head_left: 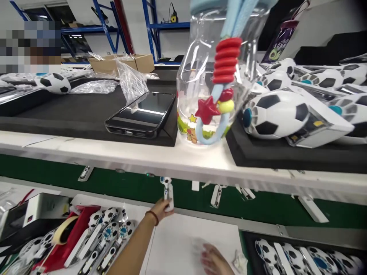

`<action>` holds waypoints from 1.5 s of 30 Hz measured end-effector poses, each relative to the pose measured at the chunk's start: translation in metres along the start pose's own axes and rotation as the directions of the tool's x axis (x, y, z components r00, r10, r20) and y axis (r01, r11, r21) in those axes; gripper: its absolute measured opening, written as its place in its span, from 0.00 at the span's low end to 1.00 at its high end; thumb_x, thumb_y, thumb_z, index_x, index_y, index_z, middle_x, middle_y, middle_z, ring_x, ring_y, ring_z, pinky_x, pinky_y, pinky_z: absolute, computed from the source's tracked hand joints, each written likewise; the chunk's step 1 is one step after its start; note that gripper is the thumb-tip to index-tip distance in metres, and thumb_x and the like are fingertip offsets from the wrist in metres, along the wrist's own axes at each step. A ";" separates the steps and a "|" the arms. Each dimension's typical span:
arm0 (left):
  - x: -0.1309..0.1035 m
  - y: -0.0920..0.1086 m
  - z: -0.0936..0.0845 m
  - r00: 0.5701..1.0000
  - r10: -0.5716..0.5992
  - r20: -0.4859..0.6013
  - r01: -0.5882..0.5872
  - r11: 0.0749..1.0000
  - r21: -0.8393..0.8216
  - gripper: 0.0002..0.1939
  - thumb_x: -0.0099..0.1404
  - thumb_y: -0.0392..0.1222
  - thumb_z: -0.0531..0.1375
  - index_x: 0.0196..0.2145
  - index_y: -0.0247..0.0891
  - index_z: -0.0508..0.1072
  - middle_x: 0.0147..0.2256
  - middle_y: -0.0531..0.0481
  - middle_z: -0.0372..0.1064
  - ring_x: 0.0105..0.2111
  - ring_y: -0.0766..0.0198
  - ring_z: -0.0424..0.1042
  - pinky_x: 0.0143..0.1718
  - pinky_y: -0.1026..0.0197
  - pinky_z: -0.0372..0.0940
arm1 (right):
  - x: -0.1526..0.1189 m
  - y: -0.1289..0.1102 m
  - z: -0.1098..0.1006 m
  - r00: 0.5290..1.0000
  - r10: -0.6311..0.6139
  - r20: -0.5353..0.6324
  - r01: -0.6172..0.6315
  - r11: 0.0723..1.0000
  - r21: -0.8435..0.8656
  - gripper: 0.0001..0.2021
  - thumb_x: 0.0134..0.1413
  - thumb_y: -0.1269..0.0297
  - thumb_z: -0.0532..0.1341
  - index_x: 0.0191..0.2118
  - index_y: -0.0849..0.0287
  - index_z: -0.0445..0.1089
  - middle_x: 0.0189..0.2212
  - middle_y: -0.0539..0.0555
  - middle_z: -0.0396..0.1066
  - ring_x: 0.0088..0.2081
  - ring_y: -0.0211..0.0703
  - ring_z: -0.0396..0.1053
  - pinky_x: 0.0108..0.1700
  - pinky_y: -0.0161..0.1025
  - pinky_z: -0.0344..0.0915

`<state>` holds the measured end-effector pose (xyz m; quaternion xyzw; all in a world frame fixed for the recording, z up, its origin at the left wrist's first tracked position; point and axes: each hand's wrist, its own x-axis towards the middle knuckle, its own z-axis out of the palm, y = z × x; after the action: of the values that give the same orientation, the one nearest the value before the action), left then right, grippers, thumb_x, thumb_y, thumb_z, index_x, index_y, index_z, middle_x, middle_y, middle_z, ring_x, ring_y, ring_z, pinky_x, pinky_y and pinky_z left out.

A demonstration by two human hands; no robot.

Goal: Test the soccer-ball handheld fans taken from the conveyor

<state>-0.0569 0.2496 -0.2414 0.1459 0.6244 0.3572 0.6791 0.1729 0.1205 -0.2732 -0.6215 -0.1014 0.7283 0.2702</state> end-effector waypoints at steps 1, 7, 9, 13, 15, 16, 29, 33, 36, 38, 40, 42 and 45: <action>-0.019 -0.015 0.006 0.998 -0.008 0.056 0.005 0.999 0.043 0.10 0.61 0.38 0.58 0.40 0.32 0.64 0.31 0.51 0.66 0.27 0.65 0.68 0.32 0.57 0.68 | -0.005 -0.007 0.008 0.999 -0.035 0.011 0.035 0.999 0.036 0.34 0.25 0.46 0.68 0.43 0.54 0.65 0.37 0.55 0.71 0.40 0.49 0.70 0.41 0.40 0.65; -0.148 -0.087 0.047 0.979 0.102 0.174 -0.157 0.929 0.336 0.24 0.44 0.32 0.65 0.38 0.38 0.60 0.24 0.54 0.65 0.21 0.62 0.66 0.25 0.60 0.61 | -0.078 -0.064 0.060 0.865 -0.488 0.115 0.403 0.814 0.419 0.47 0.37 0.54 0.69 0.60 0.41 0.40 0.45 0.53 0.67 0.39 0.47 0.71 0.36 0.41 0.66; -0.182 -0.096 0.054 0.962 0.231 0.147 -0.274 0.829 0.488 0.25 0.45 0.32 0.65 0.40 0.38 0.60 0.25 0.52 0.66 0.25 0.61 0.65 0.28 0.61 0.59 | -0.105 -0.071 0.069 0.848 -0.521 0.092 0.441 0.792 0.423 0.41 0.40 0.55 0.68 0.58 0.45 0.45 0.32 0.49 0.69 0.30 0.44 0.71 0.26 0.35 0.65; -0.226 -0.094 0.053 0.920 0.286 0.267 -0.387 0.762 0.518 0.25 0.50 0.40 0.64 0.43 0.38 0.58 0.31 0.47 0.67 0.29 0.59 0.67 0.31 0.60 0.61 | -0.143 -0.062 0.073 0.808 -0.583 0.088 0.494 0.751 0.438 0.30 0.44 0.54 0.65 0.52 0.47 0.52 0.27 0.46 0.66 0.25 0.40 0.69 0.20 0.31 0.62; -0.238 -0.090 0.049 0.886 0.207 0.415 -0.353 0.883 0.311 0.25 0.55 0.49 0.61 0.46 0.38 0.56 0.36 0.44 0.67 0.31 0.58 0.69 0.32 0.58 0.64 | -0.157 -0.054 0.072 0.787 -0.604 0.128 0.508 0.751 0.421 0.28 0.45 0.56 0.66 0.51 0.48 0.53 0.28 0.47 0.67 0.25 0.40 0.69 0.21 0.32 0.64; -0.242 -0.088 0.047 0.860 0.178 0.479 -0.312 0.925 0.217 0.27 0.56 0.53 0.59 0.47 0.38 0.55 0.37 0.43 0.67 0.32 0.57 0.70 0.33 0.57 0.65 | -0.163 -0.051 0.071 0.777 -0.610 0.154 0.511 0.755 0.412 0.28 0.45 0.56 0.66 0.50 0.48 0.53 0.28 0.47 0.67 0.26 0.40 0.69 0.22 0.32 0.64; -0.283 -0.121 0.042 0.803 0.208 0.559 -0.183 0.978 -0.100 0.26 0.54 0.57 0.61 0.40 0.40 0.55 0.28 0.51 0.66 0.19 0.65 0.68 0.18 0.65 0.61 | -0.210 -0.023 0.070 0.791 -0.578 0.199 0.497 0.797 0.343 0.25 0.45 0.53 0.65 0.48 0.49 0.55 0.35 0.49 0.68 0.31 0.41 0.71 0.26 0.32 0.65; -0.290 -0.124 0.040 0.785 0.256 0.564 -0.189 0.966 -0.177 0.24 0.54 0.54 0.61 0.40 0.40 0.56 0.30 0.50 0.65 0.20 0.65 0.68 0.17 0.65 0.60 | -0.216 -0.018 0.070 0.771 -0.600 0.214 0.523 0.788 0.326 0.24 0.47 0.54 0.64 0.48 0.50 0.55 0.35 0.50 0.68 0.32 0.42 0.71 0.28 0.33 0.65; -0.295 -0.125 0.038 0.794 0.233 0.562 -0.167 0.972 -0.167 0.25 0.54 0.53 0.62 0.41 0.40 0.55 0.28 0.51 0.65 0.19 0.64 0.68 0.18 0.64 0.61 | -0.220 -0.014 0.070 0.758 -0.618 0.208 0.538 0.773 0.338 0.25 0.46 0.54 0.64 0.48 0.50 0.55 0.35 0.49 0.67 0.32 0.40 0.71 0.29 0.33 0.65; -0.298 -0.127 0.036 0.790 0.237 0.565 -0.176 0.971 -0.162 0.25 0.54 0.54 0.62 0.42 0.40 0.55 0.27 0.52 0.64 0.19 0.64 0.68 0.18 0.64 0.62 | -0.223 -0.012 0.070 0.749 -0.628 0.210 0.547 0.765 0.339 0.25 0.46 0.54 0.64 0.48 0.50 0.55 0.36 0.48 0.66 0.33 0.40 0.71 0.30 0.33 0.65; -0.301 -0.129 0.035 0.779 0.252 0.574 -0.189 0.968 -0.168 0.24 0.55 0.54 0.61 0.41 0.40 0.55 0.29 0.51 0.65 0.20 0.64 0.68 0.18 0.64 0.62 | -0.224 -0.009 0.069 0.744 -0.633 0.215 0.555 0.764 0.329 0.25 0.47 0.54 0.64 0.48 0.49 0.54 0.36 0.48 0.66 0.33 0.40 0.70 0.31 0.33 0.65; -0.303 -0.131 0.035 0.776 0.261 0.575 -0.194 0.965 -0.176 0.23 0.55 0.54 0.61 0.40 0.40 0.56 0.30 0.51 0.65 0.20 0.64 0.68 0.19 0.64 0.62 | -0.225 -0.008 0.069 0.739 -0.637 0.218 0.567 0.764 0.309 0.25 0.47 0.54 0.63 0.49 0.49 0.53 0.37 0.49 0.67 0.34 0.40 0.70 0.32 0.34 0.64; -0.306 -0.134 0.035 0.781 0.260 0.567 -0.199 0.965 -0.169 0.23 0.55 0.54 0.61 0.39 0.40 0.56 0.29 0.52 0.65 0.20 0.64 0.68 0.18 0.64 0.62 | -0.226 -0.005 0.067 0.722 -0.654 0.226 0.596 0.753 0.278 0.25 0.48 0.53 0.63 0.50 0.49 0.53 0.37 0.49 0.67 0.35 0.40 0.69 0.32 0.33 0.64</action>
<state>0.0274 -0.0400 -0.0941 0.2894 0.3440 0.4057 0.7959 0.1279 0.0204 -0.0647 -0.4003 -0.2785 0.6875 0.5381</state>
